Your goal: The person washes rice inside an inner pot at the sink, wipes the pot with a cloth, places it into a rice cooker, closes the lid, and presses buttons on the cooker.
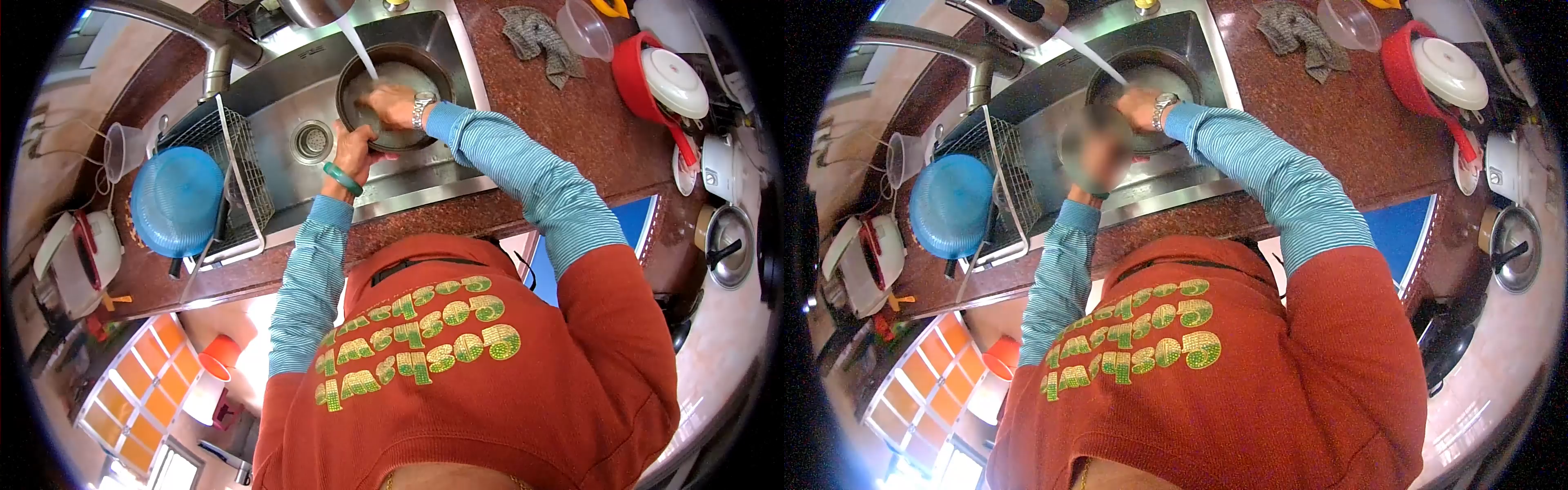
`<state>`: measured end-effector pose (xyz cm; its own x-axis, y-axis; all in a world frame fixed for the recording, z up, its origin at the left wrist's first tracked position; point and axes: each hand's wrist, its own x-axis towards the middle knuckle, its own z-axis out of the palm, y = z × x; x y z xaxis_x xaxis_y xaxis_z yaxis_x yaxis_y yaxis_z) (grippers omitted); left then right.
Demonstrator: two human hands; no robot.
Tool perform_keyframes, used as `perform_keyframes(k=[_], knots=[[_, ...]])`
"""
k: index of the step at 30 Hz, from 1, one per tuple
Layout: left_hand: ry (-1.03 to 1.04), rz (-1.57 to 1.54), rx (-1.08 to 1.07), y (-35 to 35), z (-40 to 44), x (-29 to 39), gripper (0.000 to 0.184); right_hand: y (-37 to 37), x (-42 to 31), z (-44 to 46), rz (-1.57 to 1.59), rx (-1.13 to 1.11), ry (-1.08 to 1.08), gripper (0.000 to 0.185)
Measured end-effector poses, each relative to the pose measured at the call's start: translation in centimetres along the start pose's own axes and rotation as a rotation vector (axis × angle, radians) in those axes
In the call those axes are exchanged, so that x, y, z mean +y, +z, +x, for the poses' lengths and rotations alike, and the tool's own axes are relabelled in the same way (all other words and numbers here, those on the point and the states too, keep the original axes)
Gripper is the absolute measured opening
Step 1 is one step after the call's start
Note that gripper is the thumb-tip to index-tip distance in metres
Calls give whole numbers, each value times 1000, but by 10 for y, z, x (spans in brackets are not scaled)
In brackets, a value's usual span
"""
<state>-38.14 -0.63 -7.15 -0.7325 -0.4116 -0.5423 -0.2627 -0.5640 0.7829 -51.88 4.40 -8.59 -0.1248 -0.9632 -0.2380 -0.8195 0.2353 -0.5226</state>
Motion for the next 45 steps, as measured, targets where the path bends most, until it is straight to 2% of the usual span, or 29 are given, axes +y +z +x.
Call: perform_keyframes(k=[1,3,4,5,7,8,9,11,13,15,16,17,19,21,23,24,28,29,31,33,35,36,37,39,40,41,43,44,45], knots=[[-69,-126,64,4,-5,7,40,-2,-3,0,3,2,-3,23],[-55,-119,66,3,-5,9,40,-7,-5,-1,-246,-333,132,38],[-56,-125,87,1,-3,7,41,6,0,8,-304,-419,11,38],[-60,-132,107,1,-1,4,41,13,6,9,-305,-424,14,38],[-54,-141,71,4,-2,3,41,7,2,4,72,34,-320,22],[-40,-144,37,4,-2,5,41,1,2,3,-1,-35,-124,18],[-38,-142,38,-1,1,-3,41,-1,3,2,0,-32,-126,18],[32,-51,35,-10,8,-17,40,-4,6,0,-132,-179,80,15],[37,-33,48,-11,10,-17,39,19,12,8,-184,-235,86,14],[79,-9,35,-8,10,-18,39,29,21,13,245,-118,-294,16],[94,0,30,-6,10,-18,39,25,21,12,164,8,-255,18],[118,14,-4,-5,8,-17,40,20,22,10,165,8,-256,18],[144,34,-32,-2,0,-5,40,-14,3,-2,-117,-102,100,31],[41,-4,30,1,-2,2,41,-6,8,-3,-77,-65,85,32],[25,-23,61,-1,4,-5,41,-3,3,1,-124,-331,-94,32],[33,-24,64,0,5,-6,42,-3,-2,0,27,-200,-205,32],[60,-28,47,-6,6,-12,42,-12,3,-8,-110,79,78,32],[99,5,23,-13,11,-20,42,-9,3,-5,-110,81,75,32],[137,29,0,-9,10,-15,42,0,6,3,-229,-335,-5,38],[-47,-166,39,0,5,1,41,10,12,7,-116,-338,-91,44],[-67,-177,-73,2,2,5,41,6,13,6,72,59,-303,47],[-10,-126,-22,0,2,-1,41,-19,-7,0,56,-85,8,42],[1,-106,2,1,-2,4,41,-15,-8,-1,57,-84,3,42],[21,-64,51,4,-9,14,41,-5,-3,-3,-210,-34,123,40],[-28,-45,111,9,-15,21,22,-3,0,-4,-166,-104,-42,39],[-28,-69,112,5,-9,13,28,4,3,2,-197,-233,-118,42],[-28,-117,114,-3,3,-4,42,3,4,0,13,-161,-266,43],[86,-79,31,-8,9,-15,42,-5,2,-4,7,-162,-265,43],[146,-62,-7,-8,8,-14,43,-34,-16,-17,-1,-99,-60,41]])
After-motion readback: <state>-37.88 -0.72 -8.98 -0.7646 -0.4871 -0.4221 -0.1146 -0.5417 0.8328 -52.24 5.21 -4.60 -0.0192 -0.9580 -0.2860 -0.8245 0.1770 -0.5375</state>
